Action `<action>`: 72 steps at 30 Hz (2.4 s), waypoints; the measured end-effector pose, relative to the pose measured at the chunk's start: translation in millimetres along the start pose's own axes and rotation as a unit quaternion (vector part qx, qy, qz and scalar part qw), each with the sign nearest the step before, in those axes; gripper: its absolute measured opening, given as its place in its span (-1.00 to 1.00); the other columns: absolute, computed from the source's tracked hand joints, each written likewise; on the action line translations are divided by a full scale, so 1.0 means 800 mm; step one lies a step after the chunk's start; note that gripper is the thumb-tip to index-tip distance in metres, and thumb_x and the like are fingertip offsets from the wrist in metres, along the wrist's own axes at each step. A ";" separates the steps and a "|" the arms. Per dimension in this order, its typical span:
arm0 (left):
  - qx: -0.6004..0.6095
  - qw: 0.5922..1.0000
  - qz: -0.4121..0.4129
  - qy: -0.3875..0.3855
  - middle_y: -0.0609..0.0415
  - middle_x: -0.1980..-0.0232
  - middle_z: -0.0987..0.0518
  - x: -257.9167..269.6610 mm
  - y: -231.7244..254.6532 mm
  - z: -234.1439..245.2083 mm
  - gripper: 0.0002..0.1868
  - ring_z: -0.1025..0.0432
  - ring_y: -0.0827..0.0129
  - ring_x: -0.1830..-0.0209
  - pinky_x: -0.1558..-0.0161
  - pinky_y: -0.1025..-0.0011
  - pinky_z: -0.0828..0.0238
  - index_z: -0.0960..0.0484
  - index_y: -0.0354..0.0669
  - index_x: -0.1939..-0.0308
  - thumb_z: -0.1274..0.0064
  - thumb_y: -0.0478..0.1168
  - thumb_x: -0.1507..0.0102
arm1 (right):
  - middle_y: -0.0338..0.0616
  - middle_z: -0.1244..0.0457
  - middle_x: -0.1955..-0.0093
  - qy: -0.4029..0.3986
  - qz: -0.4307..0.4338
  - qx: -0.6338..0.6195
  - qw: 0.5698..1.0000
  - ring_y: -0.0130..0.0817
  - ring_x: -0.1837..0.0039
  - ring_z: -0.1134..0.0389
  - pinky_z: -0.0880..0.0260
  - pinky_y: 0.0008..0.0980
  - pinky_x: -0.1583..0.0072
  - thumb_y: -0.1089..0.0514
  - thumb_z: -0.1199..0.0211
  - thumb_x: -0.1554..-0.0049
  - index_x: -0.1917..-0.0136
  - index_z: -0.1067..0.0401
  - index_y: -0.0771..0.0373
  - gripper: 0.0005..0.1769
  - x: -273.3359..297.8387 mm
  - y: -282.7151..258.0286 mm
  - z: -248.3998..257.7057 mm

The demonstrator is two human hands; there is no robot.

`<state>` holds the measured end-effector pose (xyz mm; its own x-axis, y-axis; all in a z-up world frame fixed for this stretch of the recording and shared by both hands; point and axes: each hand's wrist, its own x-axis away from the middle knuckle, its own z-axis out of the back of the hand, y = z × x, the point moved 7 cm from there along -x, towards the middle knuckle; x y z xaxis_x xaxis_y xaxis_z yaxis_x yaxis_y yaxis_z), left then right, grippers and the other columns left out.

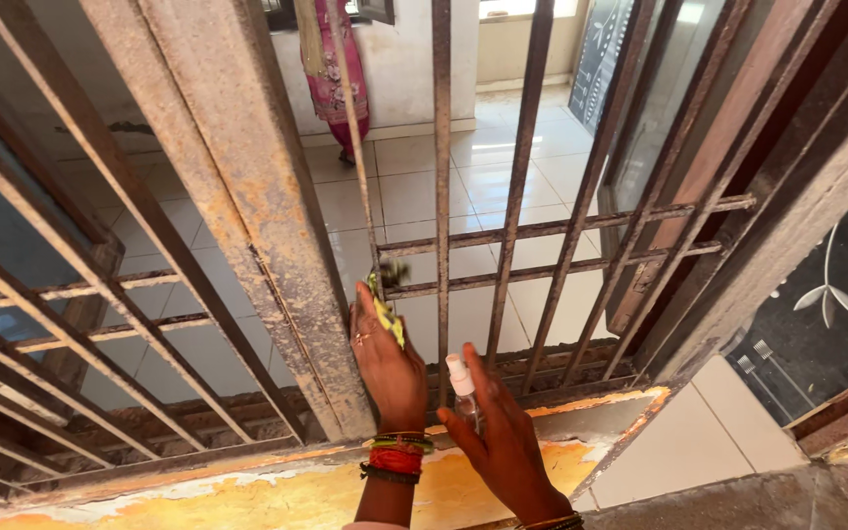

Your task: The person cleans a metal window grille by spraying a liquid from a small bottle and wiping the bars with a cloth. The person works methodically along the vertical and horizontal bars, repeatedly spraying and wiping to remove dirt and grime.

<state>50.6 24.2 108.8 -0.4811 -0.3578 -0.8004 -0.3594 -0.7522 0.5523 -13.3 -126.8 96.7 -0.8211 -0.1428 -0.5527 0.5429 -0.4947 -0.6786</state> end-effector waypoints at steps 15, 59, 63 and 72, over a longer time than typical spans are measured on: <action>-0.071 0.915 0.302 -0.258 -0.21 -0.03 -0.60 0.277 -0.222 -0.090 -0.55 -0.55 -0.05 0.03 0.07 0.11 -0.55 -0.39 -0.26 -0.31 0.01 -0.27 -0.34 | -0.11 -0.29 -0.36 -0.076 -0.148 -0.062 0.984 -0.36 -0.04 -0.44 -0.49 -0.31 0.05 0.10 -0.34 -0.12 -0.57 -0.14 -0.05 -0.20 0.028 0.054 -0.005; -0.091 0.934 0.067 -0.339 -0.11 -0.57 -0.15 0.205 -0.090 -0.074 -0.31 -0.25 -0.08 -0.39 -0.07 0.17 -0.48 -0.19 -0.16 -0.50 0.04 -0.41 -0.28 | -0.11 -0.37 -0.05 -0.107 -0.206 -0.085 0.969 -0.38 -0.02 -0.42 -0.45 -0.32 0.05 0.01 -0.32 -0.12 -0.62 -0.08 -0.16 -0.14 0.045 0.084 0.010; -0.129 0.975 -0.014 -0.180 -0.03 -0.47 -0.27 0.141 -0.033 -0.044 -0.17 -0.37 -0.01 -0.26 -0.02 0.27 -0.56 -0.30 -0.10 -0.48 0.02 -0.54 -0.09 | -0.12 -0.37 0.02 -0.095 -0.177 -0.090 0.976 -0.40 0.06 -0.39 -0.41 -0.36 0.05 0.04 -0.34 -0.12 -0.57 -0.09 -0.10 -0.19 0.042 0.075 0.018; -0.086 0.996 -0.025 0.000 -0.05 -0.34 -0.46 0.122 -0.011 -0.078 -0.25 -0.36 0.06 -0.38 -0.41 -0.01 -0.19 -0.29 -0.26 -0.48 -0.12 -0.47 -0.19 | -0.16 -0.34 0.03 -0.075 -0.183 -0.099 0.975 -0.43 0.12 -0.36 -0.40 -0.35 0.09 0.07 -0.33 -0.12 -0.57 -0.08 -0.09 -0.18 0.053 0.084 0.038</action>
<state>56.6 -38.4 11.7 -0.4663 -0.3181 -0.8255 -0.2404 -0.8524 0.4643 -17.0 -192.4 42.8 -0.9745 -0.1202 -0.1894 0.2207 -0.3627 -0.9054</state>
